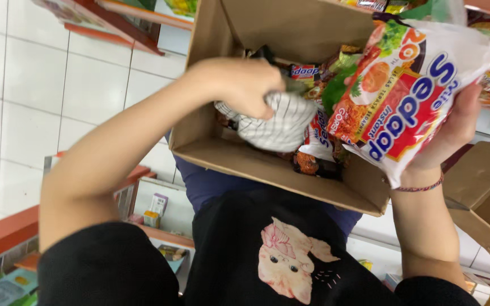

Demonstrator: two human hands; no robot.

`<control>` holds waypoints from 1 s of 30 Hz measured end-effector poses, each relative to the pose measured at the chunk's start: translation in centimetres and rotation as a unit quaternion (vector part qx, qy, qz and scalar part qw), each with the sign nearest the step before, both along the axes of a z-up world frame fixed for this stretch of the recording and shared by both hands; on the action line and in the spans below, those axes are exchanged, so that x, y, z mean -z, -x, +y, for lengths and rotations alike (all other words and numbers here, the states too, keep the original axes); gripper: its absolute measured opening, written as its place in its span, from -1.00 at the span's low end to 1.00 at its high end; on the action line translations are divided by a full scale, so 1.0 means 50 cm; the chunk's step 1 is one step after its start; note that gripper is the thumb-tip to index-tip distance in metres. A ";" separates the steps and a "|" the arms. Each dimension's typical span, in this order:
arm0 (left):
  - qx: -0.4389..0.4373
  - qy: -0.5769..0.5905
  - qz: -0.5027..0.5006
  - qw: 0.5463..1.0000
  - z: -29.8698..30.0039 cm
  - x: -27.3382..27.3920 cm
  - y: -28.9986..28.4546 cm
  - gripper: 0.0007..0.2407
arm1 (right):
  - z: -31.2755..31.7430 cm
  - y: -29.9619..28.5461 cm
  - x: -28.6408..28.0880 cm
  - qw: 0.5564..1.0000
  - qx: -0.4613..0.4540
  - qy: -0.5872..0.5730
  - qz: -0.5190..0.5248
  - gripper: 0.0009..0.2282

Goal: The person wipes packets of instant noodles with a cloth, scans them with a handheld scanner, and places them onto a store shelf from a cardboard box.

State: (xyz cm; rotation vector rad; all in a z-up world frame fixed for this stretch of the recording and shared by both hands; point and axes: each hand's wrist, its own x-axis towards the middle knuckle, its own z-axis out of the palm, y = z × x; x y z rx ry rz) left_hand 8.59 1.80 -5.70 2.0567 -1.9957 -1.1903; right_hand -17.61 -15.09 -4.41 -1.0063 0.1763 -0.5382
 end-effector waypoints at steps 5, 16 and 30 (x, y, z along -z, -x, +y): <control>-0.207 0.392 0.070 0.894 0.125 -0.212 0.039 -0.49 | 0.028 0.008 0.013 0.997 0.035 0.074 0.001 -0.35; -0.200 0.595 0.026 0.778 0.063 -0.138 0.196 -0.48 | 0.080 0.011 0.138 0.989 -0.057 -0.124 0.065 -0.20; -0.179 0.599 -0.098 0.774 0.049 -0.130 0.160 -0.57 | 0.072 -0.050 0.042 0.995 -0.042 -0.070 0.053 -0.18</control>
